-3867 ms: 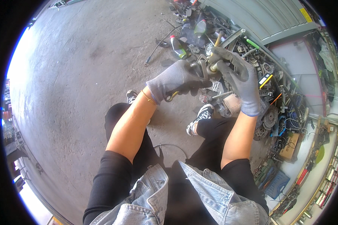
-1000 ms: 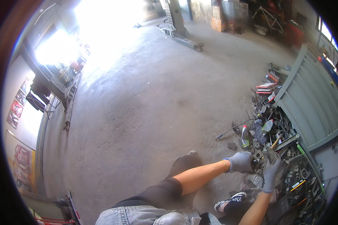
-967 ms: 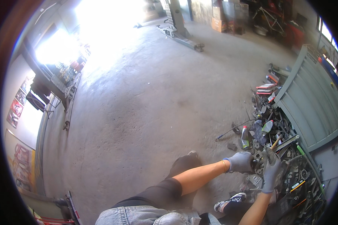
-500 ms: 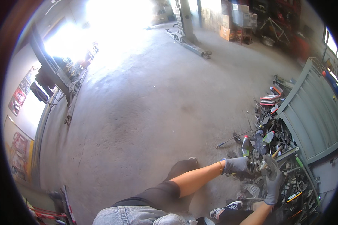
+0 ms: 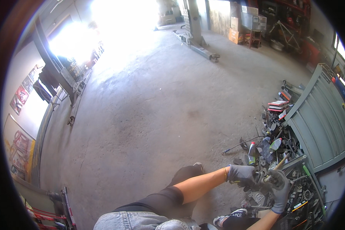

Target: The person holds a small mechanical component and repeatedly rotates a brass-colored rod or pin within it using both gloved hands. The person turns the component over and adjusts the rod's position multiple times while working in a cluttered workshop.

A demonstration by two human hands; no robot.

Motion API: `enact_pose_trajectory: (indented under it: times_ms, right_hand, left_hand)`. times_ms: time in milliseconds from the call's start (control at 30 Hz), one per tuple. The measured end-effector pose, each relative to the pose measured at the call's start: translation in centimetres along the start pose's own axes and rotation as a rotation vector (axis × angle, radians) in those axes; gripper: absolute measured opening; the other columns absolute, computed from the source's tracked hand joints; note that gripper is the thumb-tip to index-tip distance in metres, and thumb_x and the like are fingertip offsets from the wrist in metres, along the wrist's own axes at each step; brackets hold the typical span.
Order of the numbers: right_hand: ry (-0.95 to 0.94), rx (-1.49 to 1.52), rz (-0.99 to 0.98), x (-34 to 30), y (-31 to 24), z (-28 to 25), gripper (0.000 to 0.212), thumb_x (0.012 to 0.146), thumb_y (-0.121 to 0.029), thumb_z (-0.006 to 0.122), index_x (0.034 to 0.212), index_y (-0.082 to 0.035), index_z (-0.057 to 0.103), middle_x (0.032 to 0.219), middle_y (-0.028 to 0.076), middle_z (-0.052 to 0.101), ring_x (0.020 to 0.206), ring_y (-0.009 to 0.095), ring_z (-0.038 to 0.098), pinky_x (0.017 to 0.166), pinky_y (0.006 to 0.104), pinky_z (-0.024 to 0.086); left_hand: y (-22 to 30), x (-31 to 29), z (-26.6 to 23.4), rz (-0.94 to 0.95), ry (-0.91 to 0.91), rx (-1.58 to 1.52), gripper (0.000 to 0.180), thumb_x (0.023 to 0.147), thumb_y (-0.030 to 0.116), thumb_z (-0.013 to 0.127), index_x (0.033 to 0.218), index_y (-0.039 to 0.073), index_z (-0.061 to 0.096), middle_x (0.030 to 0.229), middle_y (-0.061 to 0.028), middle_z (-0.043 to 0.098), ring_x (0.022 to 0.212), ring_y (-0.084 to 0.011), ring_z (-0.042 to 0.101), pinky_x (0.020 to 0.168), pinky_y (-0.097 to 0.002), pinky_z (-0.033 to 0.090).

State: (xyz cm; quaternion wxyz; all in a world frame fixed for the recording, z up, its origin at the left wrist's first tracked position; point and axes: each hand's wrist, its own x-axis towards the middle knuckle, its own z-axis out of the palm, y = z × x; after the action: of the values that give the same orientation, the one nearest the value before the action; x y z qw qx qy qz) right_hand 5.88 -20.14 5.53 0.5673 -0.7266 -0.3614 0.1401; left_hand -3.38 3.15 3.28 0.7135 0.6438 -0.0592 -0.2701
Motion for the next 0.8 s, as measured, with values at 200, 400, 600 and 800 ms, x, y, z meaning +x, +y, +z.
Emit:
enact_pose_trajectory:
  times_ms: [200,400,600,800]
  right_hand:
    - [0.056,-0.368,-0.034,0.7,0.2,0.5,0.045,0.063,-0.016,0.085,0.104,-0.004,0.072,0.109,0.01,0.068,0.11,0.031,0.061,0.101,0.0452,0.045]
    - [0.131,-0.508,-0.122,0.9,-0.4,1.1,0.031,0.061,-0.014,0.083,0.09,-0.008,0.074,0.096,0.01,0.067,0.103,0.033,0.06,0.097,0.0456,0.044]
    - [0.209,-0.53,-0.099,1.0,0.4,1.6,0.022,0.064,-0.012,0.083,0.08,-0.007,0.069,0.089,0.011,0.066,0.096,0.034,0.059,0.091,0.0461,0.045]
    - [0.333,-0.633,-0.053,0.7,1.7,3.9,0.027,0.073,-0.016,0.086,0.086,0.0,0.068,0.091,0.018,0.066,0.097,0.04,0.06,0.093,0.0487,0.046]
  left_hand:
    - [0.4,-0.2,-0.2,-0.003,0.024,0.017,0.028,0.09,0.027,0.071,0.111,0.009,0.068,0.073,-0.0015,0.066,0.055,-0.0083,0.063,0.043,-0.0226,0.042]
    - [2.1,-1.2,0.4,-0.01,0.134,0.011,0.019,0.086,0.022,0.078,0.097,0.006,0.075,0.072,-0.0024,0.069,0.056,-0.0118,0.064,0.048,-0.0272,0.052]
    - [3.0,-1.5,0.9,-0.078,0.235,0.073,0.029,0.086,0.035,0.074,0.088,0.007,0.072,0.066,-0.0021,0.067,0.056,-0.0118,0.064,0.048,-0.0279,0.047]
    - [1.7,-1.0,0.9,-0.055,0.403,-0.008,0.034,0.083,0.036,0.077,0.081,0.002,0.074,0.063,-0.0034,0.065,0.056,-0.0118,0.061,0.051,-0.0298,0.046]
